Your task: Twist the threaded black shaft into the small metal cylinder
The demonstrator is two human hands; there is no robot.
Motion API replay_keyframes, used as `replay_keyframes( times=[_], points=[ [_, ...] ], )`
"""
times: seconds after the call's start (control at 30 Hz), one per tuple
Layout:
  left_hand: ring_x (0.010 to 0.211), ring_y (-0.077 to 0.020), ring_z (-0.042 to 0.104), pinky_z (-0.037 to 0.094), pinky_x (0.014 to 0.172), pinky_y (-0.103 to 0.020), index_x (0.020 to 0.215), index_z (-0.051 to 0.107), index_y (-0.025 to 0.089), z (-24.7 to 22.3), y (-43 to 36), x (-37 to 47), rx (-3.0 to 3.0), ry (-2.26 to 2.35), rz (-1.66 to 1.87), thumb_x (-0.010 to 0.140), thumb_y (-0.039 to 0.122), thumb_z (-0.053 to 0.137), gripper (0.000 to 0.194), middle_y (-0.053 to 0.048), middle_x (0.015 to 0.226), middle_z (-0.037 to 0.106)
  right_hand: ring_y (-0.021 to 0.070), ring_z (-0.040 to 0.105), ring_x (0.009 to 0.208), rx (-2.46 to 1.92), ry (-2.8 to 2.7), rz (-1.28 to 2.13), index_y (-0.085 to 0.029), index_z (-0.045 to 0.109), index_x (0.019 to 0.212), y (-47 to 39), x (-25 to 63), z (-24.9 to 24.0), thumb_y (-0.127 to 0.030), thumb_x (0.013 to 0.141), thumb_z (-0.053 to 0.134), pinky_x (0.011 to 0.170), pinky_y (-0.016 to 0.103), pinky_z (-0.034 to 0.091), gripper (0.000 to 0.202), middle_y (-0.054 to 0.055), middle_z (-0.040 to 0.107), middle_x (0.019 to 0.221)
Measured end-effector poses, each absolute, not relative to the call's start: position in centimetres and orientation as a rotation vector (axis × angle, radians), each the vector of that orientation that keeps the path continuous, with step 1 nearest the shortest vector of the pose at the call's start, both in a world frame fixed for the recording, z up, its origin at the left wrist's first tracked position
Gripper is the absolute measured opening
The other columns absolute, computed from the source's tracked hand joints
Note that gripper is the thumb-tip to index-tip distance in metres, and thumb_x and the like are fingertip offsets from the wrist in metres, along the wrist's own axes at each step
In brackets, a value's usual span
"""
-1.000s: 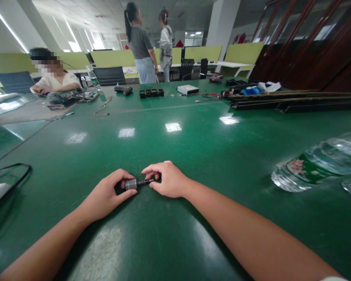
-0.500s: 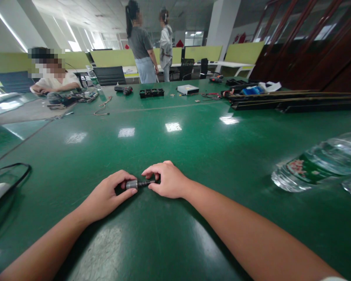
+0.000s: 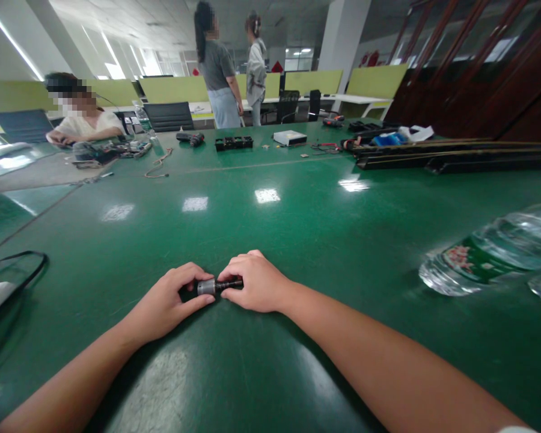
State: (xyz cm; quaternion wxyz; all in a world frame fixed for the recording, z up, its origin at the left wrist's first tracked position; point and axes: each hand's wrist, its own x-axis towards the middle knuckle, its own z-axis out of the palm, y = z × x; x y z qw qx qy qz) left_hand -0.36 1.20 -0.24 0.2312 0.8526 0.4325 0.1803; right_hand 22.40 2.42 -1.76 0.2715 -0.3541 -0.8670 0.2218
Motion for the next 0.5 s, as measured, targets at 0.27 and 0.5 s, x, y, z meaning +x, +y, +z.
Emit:
replay_keyframes(
  times=[0.27,0.5],
  points=[
    [0.081,-0.0187,0.057,0.042,0.075,-0.031,0.099,0.066,0.022,0.05,1.07,0.03,2.319,1.250,0.480,0.087,0.035,0.066,0.018,-0.001,0.092,0.066,0.0149,0.062,0.080,-0.948,-2.345,0.601,-0.020,0.072,0.088,2.69,22.39,-1.85,-0.018,0.076,0.074,0.081,0.031,0.036,0.013,-0.001,0.070,0.081],
    [0.082,-0.0185,0.058,0.042,0.076,-0.031,0.099,0.066,0.023,0.08,0.93,-0.03,2.313,1.260,0.479,0.088,0.036,0.065,0.017,-0.001,0.094,0.066,0.0136,0.061,0.077,-0.956,-2.342,0.602,-0.019,0.072,0.085,2.72,22.42,-1.73,-0.017,0.074,0.075,0.080,0.029,0.037,0.012,-0.002,0.069,0.078]
  ],
)
